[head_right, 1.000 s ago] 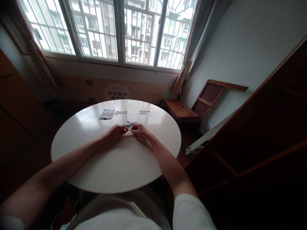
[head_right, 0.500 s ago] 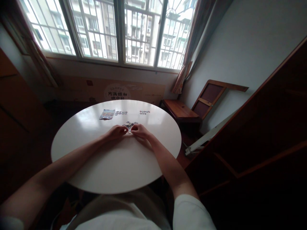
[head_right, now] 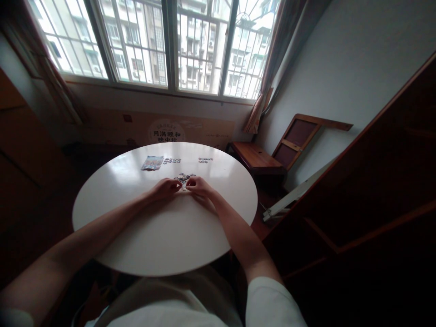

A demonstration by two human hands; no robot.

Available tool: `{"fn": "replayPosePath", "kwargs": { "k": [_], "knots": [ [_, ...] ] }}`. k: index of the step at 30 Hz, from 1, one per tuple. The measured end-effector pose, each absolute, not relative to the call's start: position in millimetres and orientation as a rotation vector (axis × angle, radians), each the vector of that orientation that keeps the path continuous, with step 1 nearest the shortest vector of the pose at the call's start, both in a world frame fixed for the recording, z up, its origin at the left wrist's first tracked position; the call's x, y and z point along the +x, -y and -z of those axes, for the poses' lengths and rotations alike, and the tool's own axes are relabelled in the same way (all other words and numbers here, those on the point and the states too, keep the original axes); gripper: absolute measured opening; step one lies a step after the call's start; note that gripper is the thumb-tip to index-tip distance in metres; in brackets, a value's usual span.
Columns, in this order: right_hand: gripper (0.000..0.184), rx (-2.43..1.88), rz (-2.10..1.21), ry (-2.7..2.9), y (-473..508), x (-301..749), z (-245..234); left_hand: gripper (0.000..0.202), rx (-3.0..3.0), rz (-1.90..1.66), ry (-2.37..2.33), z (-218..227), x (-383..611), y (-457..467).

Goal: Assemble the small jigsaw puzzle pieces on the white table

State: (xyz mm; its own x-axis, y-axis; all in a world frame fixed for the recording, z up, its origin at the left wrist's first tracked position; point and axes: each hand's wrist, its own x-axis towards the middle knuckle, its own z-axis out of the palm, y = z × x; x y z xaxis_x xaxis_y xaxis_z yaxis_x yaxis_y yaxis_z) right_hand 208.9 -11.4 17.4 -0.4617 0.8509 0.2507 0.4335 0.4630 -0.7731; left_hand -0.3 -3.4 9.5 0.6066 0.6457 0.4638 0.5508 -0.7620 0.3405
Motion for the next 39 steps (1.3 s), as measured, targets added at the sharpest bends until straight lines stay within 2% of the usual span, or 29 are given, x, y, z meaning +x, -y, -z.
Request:
{"fn": "replayPosePath", "kwargs": {
  "k": [39],
  "knots": [
    [0.012,-1.094,-0.843,2.099,11.1,207.8,-15.9,0.022,2.668,-0.822,-1.008,-11.9,-0.1,5.1]
  ]
}}
